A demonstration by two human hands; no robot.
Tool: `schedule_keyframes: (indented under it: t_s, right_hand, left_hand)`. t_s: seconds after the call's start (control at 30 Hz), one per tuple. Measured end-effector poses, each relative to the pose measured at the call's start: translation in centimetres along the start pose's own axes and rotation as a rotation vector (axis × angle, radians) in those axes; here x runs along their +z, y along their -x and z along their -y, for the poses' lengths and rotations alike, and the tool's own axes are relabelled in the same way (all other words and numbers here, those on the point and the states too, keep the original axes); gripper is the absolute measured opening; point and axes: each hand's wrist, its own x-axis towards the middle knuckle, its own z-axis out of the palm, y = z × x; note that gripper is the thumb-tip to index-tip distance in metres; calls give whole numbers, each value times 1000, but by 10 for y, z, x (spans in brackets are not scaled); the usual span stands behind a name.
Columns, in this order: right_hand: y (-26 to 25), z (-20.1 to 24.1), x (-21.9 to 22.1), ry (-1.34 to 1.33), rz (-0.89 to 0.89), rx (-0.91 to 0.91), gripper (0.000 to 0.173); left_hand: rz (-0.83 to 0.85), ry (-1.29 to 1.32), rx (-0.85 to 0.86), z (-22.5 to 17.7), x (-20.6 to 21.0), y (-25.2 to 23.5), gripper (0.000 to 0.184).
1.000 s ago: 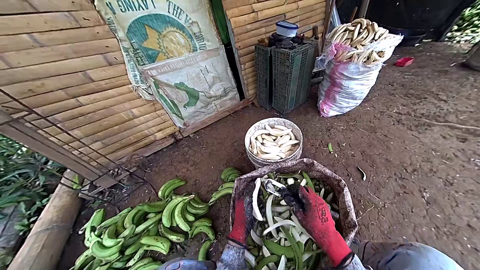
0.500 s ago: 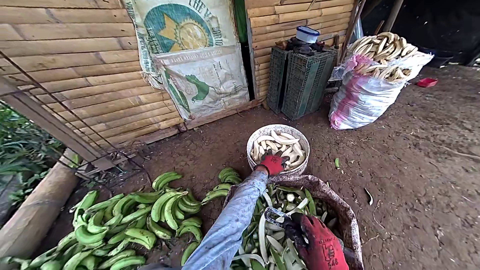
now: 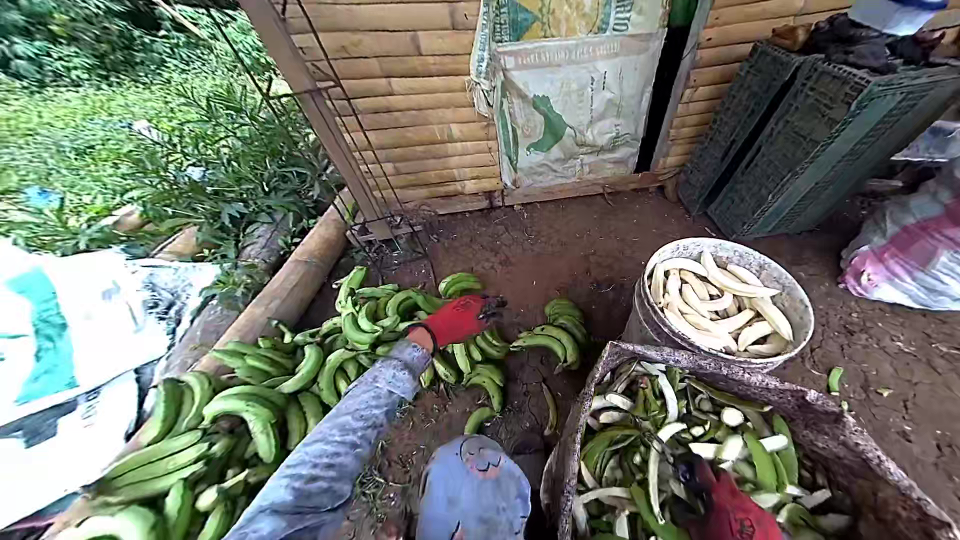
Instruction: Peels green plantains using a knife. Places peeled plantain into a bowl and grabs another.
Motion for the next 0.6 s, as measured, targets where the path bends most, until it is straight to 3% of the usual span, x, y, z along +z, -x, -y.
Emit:
schedule_keyframes:
  t_s: [0.1, 0.17, 0.27, 0.43, 0.47, 0.53, 0.6]
  right_hand:
    - [-40, -13, -11, 19, -114, 64, 71]
    - [-65, -16, -24, 40, -118, 101, 69]
    - [-76, -2, -31, 117, -52, 112, 69]
    - [-57, 5, -19, 174, 42, 55, 66]
    - [-52, 3, -18, 143, 36, 39, 65]
    - [-42, 0, -27, 26, 16, 17, 67]
    - [-31, 2, -37, -102, -37, -10, 73]
  left_hand:
    - [205, 175, -468, 85, 59, 23, 52]
    - [215, 318, -616, 113, 97, 29, 53]
    - [133, 462, -726, 133, 143, 12, 56]
    - [-152, 642, -967, 125, 188, -42, 85]
    - [-206, 695, -994, 122, 193, -47, 83]
    - [-237, 793, -915, 115, 195, -48, 57]
    - [-85, 493, -724, 108, 175, -37, 37]
